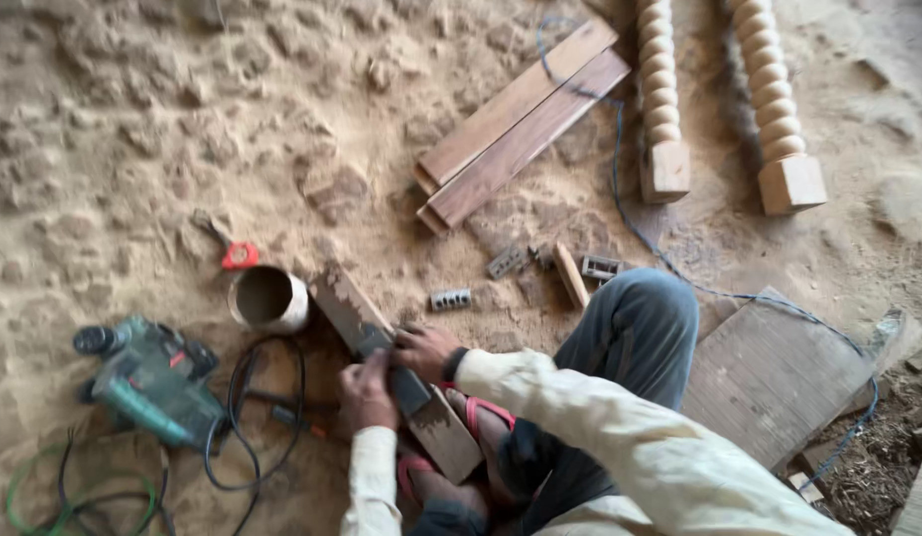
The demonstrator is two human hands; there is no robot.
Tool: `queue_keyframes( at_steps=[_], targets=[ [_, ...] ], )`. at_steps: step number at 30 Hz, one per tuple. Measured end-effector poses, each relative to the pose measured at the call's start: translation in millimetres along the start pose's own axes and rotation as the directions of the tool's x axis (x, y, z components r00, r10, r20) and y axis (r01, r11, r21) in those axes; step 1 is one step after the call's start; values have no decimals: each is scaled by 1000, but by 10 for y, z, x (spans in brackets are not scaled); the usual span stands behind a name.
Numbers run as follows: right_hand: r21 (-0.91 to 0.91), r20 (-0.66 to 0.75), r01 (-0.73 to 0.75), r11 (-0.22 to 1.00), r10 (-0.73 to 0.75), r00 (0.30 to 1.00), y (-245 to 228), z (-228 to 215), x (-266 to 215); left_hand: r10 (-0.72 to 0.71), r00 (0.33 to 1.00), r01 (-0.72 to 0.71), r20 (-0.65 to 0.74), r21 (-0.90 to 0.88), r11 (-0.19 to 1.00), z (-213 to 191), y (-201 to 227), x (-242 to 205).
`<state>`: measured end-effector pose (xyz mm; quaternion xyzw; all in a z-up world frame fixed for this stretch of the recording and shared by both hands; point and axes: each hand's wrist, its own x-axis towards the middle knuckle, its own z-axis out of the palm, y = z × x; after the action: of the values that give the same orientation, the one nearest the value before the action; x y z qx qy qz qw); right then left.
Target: The person is sanding a piece of wood using a sanding block. They are sitting on the floor in a workshop environment, surrounded by various woodworking tools and materials.
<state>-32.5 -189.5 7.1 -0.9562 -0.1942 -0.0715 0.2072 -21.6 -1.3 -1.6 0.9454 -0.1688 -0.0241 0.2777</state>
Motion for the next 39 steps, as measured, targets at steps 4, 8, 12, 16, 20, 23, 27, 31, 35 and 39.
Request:
queue_keyframes(
  at_steps=[4,8,12,16,20,23,27,31,35,39],
  targets=[
    [-37,73,33,999,-30,997,-115,-80,-497,273,960,-273,-68,10,962,60,176,-431],
    [-68,-63,26,997,-31,998,37,166,-202,-202,979,196,21,-359,913,82,83,-77],
    [-88,53,38,995,-33,998,322,303,400,92,993,-98,-68,-100,990,29,-93,418],
    [-56,74,49,997,-45,996,124,130,41,155,980,-159,-122,-21,987,148,-3,-3],
    [48,59,69,996,-71,996,-203,-47,-472,134,988,-138,-77,-56,989,230,87,-590],
    [92,78,45,995,-52,996,-213,24,-230,98,992,-99,-83,-15,995,102,-37,-395],
    [10,-105,127,992,-126,986,34,120,331,74,993,-77,-89,-34,996,-115,-155,213],
    [-128,-56,47,991,-54,997,-142,116,60,-142,989,141,40,25,990,-134,-6,-28],
    [113,5,62,992,-63,998,-329,-62,-542,-9,1000,9,13,-5,1000,-96,198,-567],
    [194,18,58,979,-62,998,-234,66,-273,-201,978,202,55,-12,979,-158,52,-307]
  ],
)
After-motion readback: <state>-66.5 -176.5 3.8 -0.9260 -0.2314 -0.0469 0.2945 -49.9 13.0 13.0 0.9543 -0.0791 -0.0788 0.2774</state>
